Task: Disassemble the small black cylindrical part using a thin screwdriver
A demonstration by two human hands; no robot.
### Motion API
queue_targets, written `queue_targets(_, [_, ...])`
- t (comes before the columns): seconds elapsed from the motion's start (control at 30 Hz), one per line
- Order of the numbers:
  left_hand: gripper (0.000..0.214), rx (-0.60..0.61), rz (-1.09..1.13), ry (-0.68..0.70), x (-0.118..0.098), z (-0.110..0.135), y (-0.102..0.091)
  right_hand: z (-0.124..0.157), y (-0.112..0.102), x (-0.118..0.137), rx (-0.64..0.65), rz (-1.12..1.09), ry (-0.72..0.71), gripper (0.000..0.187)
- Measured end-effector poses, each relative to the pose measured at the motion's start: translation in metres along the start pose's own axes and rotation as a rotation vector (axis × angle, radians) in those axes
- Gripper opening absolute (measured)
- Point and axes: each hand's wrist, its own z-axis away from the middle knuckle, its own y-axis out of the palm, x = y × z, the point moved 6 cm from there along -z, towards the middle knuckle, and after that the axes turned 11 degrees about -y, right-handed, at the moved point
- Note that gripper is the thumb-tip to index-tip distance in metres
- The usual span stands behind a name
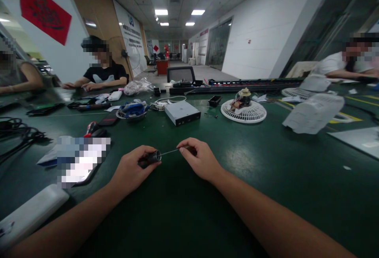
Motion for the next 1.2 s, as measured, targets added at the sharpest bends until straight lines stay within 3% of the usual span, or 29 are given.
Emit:
queue_targets(0.43, [0.025,0.003,-0.078,0.053,-0.003,0.003,0.002,0.002,-0.001,0.010,-0.040,0.149,-0.070,0.017])
queue_targets(0.57, [0.024,0.027,-0.083,0.046,-0.003,0.003,0.003,0.003,0.002,0.013,0.031,0.165,-0.077,0.015])
queue_targets(0.8, [0.023,-0.002,-0.075,0.027,-0.001,0.001,0.002,0.002,0.003,0.013,0.020,0.297,-0.053,0.018])
queue_targets(1.0, [0.023,-0.002,-0.068,0.048,0.001,0.001,0.004,0.004,0.006,0.022,0.066,0.246,-0.144,0.016])
queue_targets(1.2, [0.023,-0.020,-0.055,0.018,0.002,0.000,0.002,0.003,0.005,0.019,0.036,0.262,-0.087,0.018])
